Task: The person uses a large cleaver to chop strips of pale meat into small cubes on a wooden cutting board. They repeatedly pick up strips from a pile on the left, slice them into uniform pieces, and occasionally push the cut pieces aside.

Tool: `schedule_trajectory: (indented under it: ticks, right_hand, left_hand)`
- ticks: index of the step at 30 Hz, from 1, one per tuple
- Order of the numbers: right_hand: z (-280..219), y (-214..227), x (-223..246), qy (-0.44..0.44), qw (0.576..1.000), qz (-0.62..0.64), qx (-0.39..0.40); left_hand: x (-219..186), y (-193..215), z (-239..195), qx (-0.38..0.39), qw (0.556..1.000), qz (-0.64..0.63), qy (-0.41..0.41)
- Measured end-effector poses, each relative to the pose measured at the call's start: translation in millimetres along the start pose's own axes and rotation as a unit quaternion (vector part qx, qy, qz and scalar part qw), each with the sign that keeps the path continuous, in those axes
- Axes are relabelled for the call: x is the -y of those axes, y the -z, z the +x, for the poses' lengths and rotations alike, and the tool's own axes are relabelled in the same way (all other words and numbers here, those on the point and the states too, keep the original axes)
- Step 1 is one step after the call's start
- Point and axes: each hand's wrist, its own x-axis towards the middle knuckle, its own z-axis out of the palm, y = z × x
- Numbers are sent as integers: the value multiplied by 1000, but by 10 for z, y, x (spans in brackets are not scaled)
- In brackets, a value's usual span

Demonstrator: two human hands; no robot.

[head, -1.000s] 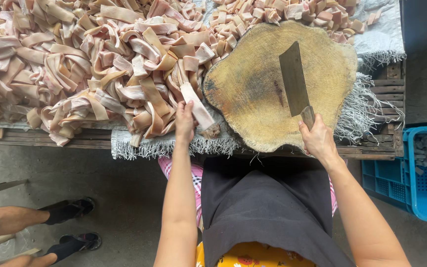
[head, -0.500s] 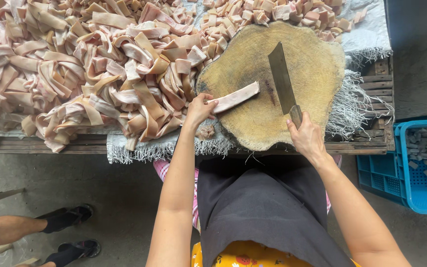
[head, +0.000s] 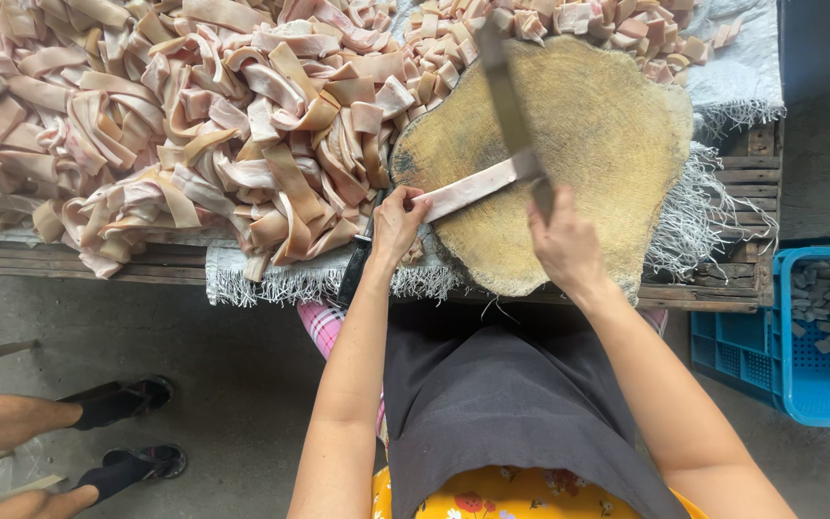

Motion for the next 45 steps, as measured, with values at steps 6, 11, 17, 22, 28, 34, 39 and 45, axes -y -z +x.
schedule_trajectory:
  ticks: [6,11,17,22,28,34,39,45]
  right_hand:
    - [58,-227,-367,-54,996,-41,57]
    - [114,140,-55,-215,959,156,101]
    - [103,318,171,-240,939,230,92]
    - [91,424,437,-94,987,128,11]
    - [127,-99,210,18,1000,8,18]
    - [190,-118,104,-125,979,-53,153]
    - [128,338,430,-22,999,12,32]
    - [183,13,309,46,997,53,-25]
  left_hand:
    - [76,40,-36,0,1000,2,2]
    - [7,17,-15,13,998,-43,43]
    - [99,30,-7,-21,997,-60,43]
    - [84,120,-38,-48,997,-51,19]
    - [4,185,-92,-24,996,-62,59]
    - [98,239,-129,-36,994,-83,60]
    - [177,160,-72,-31,991,-115,56]
    - [152,43,3,-25,991,-118,63]
